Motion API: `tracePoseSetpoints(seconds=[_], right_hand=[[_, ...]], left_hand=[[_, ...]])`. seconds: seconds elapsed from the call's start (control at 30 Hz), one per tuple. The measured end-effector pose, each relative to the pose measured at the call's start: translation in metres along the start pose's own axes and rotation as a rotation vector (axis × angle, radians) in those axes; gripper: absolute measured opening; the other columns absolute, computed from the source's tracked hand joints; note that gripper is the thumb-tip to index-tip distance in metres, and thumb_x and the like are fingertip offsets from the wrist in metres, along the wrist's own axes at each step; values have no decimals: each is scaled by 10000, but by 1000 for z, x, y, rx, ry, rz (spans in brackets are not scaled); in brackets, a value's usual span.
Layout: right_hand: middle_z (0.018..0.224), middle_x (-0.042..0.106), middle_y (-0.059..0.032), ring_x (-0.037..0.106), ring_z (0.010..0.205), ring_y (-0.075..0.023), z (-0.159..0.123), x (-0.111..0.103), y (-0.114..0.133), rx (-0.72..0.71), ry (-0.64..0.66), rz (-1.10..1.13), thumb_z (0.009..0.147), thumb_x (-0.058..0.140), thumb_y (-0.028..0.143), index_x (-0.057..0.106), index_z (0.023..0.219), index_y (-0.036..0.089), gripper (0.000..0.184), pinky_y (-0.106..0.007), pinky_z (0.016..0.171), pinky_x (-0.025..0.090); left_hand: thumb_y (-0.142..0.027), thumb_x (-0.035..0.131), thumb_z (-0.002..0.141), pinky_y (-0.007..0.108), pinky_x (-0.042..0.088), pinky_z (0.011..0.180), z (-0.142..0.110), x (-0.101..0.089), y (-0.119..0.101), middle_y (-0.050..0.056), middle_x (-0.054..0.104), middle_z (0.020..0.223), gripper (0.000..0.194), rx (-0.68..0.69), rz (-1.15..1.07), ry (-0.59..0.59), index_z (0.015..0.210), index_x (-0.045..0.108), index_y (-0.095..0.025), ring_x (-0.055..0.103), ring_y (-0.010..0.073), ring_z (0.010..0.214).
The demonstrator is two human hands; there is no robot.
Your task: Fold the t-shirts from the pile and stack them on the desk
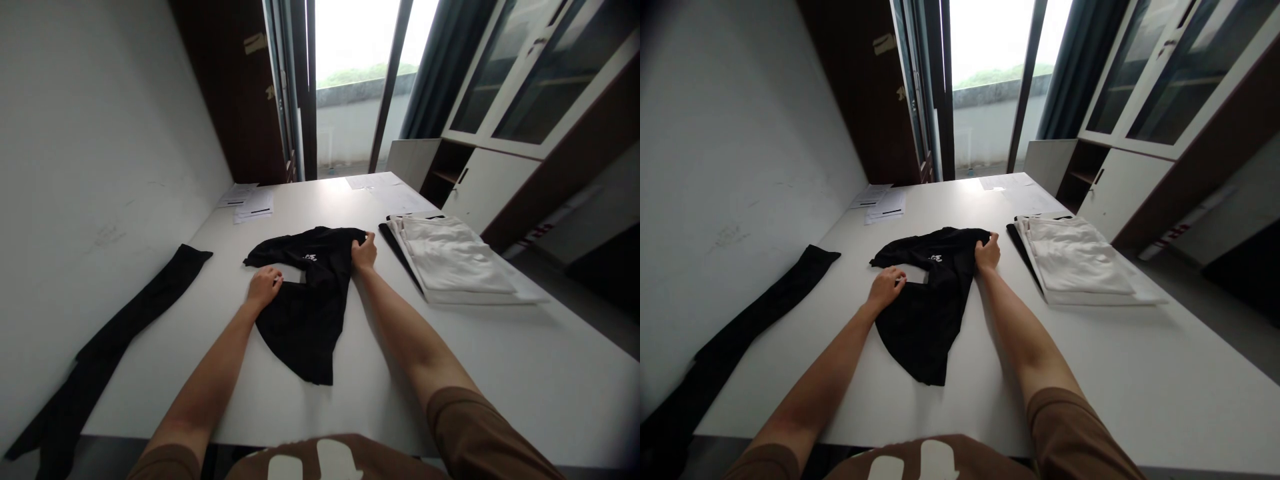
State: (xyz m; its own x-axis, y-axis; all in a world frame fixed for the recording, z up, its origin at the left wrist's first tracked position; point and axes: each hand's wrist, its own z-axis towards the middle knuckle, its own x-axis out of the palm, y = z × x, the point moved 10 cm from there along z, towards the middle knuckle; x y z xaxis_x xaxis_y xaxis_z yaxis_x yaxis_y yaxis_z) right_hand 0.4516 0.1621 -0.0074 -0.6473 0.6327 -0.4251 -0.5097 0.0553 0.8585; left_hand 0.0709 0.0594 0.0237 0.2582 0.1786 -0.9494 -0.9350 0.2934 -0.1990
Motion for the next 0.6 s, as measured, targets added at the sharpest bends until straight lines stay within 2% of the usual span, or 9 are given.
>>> tracePoseSetpoints(seconds=[0.1, 0.23, 0.33, 0.47, 0.6], right_hand=[[1052, 711, -169, 667, 1008, -361, 1, 1, 1, -7, 13, 24, 860, 573, 313, 547, 1319, 176, 480, -533, 967, 487], [1087, 716, -177, 660, 1060, -366, 1, 5, 3, -22, 52, 28, 872, 575, 309, 577, 1311, 184, 457, -531, 1001, 470], [1113, 714, -189, 659, 1073, -369, 1, 7, 3, -17, 71, 22, 885, 574, 309, 570, 1331, 184, 464, -529, 1004, 466], [1141, 713, -187, 661, 1083, -358, -1, 6, 5, -12, 82, 4, 895, 569, 320, 552, 1355, 182, 480, -512, 1009, 467], [1143, 725, -165, 676, 1067, -335, -2, 3, 6, -2, 73, -71, 907, 543, 317, 540, 1366, 175, 480, -472, 984, 488]], left_hand=[[-359, 578, 993, 354, 469, 1020, -7, 5, -46, 68, 686, 1115, 204, 233, -172, 84, 1098, 717, -252, 627, 236, 1097], [-440, 595, 977, 322, 498, 926, -18, 10, -71, 49, 705, 1081, 281, 310, -311, 229, 1175, 691, -265, 662, 217, 987], [-474, 630, 943, 316, 488, 878, -20, 13, -73, 40, 711, 976, 256, 326, -284, 265, 1049, 700, -253, 658, 216, 908], [-403, 643, 910, 304, 461, 827, -17, 23, -66, 21, 695, 868, 150, 293, -189, 268, 915, 669, -255, 637, 209, 846], [-338, 629, 885, 303, 423, 783, -6, 18, -43, 21, 673, 836, 113, 196, -105, 145, 834, 621, -238, 620, 206, 825]])
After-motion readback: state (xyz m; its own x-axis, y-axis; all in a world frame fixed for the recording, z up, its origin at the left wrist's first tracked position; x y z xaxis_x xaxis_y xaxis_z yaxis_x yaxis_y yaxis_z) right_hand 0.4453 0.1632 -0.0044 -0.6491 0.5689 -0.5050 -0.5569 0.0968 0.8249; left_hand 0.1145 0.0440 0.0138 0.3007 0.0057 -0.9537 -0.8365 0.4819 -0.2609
